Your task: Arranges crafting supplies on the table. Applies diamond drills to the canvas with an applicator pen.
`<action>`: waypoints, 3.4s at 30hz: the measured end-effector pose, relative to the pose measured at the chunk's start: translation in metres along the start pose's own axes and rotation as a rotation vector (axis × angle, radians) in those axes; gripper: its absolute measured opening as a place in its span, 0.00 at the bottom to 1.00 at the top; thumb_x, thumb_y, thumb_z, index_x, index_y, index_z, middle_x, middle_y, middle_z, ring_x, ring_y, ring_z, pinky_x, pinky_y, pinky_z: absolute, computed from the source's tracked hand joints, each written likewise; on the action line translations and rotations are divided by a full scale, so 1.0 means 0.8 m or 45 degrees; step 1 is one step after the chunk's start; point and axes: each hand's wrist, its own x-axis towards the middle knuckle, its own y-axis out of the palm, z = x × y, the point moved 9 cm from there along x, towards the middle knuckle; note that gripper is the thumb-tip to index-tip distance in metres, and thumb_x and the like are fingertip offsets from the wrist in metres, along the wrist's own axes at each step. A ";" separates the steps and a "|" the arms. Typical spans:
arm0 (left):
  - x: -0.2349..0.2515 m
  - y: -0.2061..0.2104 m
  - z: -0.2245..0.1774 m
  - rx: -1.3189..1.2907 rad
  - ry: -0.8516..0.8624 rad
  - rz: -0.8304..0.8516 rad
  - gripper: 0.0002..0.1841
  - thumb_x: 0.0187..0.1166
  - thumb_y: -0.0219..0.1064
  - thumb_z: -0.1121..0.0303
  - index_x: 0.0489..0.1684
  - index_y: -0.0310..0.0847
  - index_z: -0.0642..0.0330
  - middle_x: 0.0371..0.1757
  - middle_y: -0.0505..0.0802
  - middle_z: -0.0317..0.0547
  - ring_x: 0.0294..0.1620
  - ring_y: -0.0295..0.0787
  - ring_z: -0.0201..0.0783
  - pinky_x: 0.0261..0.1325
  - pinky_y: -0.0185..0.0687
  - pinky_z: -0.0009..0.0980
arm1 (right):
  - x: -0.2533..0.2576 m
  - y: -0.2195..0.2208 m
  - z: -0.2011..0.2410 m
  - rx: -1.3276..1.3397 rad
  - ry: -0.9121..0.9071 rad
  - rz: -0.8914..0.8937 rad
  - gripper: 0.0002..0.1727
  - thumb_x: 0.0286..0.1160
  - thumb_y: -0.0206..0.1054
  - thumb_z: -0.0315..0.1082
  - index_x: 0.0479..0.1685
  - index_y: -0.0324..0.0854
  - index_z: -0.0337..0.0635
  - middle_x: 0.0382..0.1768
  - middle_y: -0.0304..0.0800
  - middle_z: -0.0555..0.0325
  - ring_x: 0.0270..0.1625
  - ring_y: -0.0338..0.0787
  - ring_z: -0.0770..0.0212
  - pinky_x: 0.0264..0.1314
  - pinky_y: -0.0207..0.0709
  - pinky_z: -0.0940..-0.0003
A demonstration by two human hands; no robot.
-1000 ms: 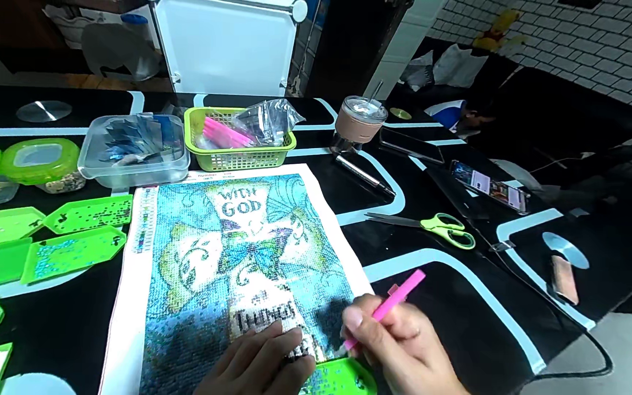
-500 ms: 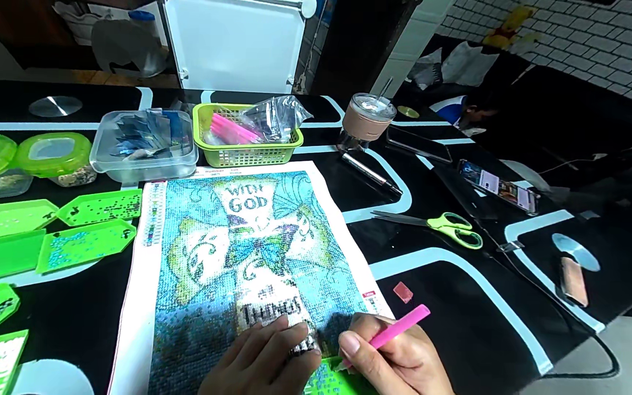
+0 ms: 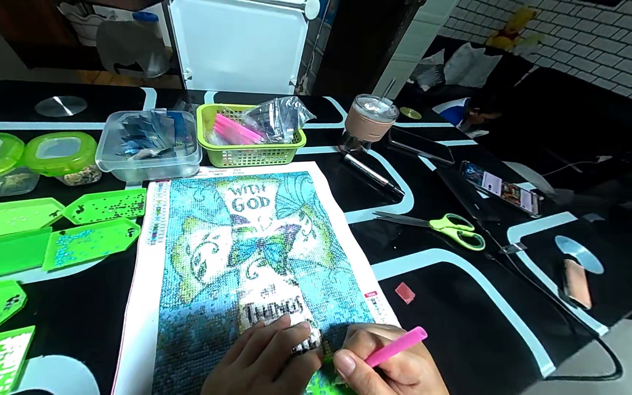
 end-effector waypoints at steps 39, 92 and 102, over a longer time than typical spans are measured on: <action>0.001 0.002 0.001 -0.012 -0.021 0.089 0.23 0.75 0.75 0.51 0.62 0.90 0.56 0.71 0.90 0.53 0.77 0.82 0.58 0.79 0.73 0.52 | 0.005 -0.071 -0.056 -0.172 0.216 -0.385 0.17 0.90 0.59 0.37 0.31 0.84 0.41 0.23 0.85 0.68 0.26 0.82 0.82 0.28 0.75 0.88; 0.001 0.002 0.000 -0.004 -0.008 0.080 0.23 0.75 0.74 0.51 0.61 0.90 0.55 0.71 0.90 0.52 0.77 0.82 0.57 0.78 0.74 0.51 | 0.004 -0.079 -0.062 -0.050 0.338 -0.486 0.16 0.87 0.59 0.34 0.27 0.83 0.45 0.23 0.86 0.71 0.25 0.83 0.82 0.27 0.76 0.87; 0.001 0.001 0.000 0.005 -0.008 0.081 0.22 0.74 0.75 0.51 0.61 0.90 0.55 0.71 0.90 0.51 0.77 0.82 0.57 0.78 0.75 0.51 | 0.005 -0.074 -0.058 -0.151 0.293 -0.442 0.17 0.88 0.59 0.36 0.28 0.83 0.44 0.23 0.85 0.70 0.25 0.82 0.82 0.28 0.76 0.87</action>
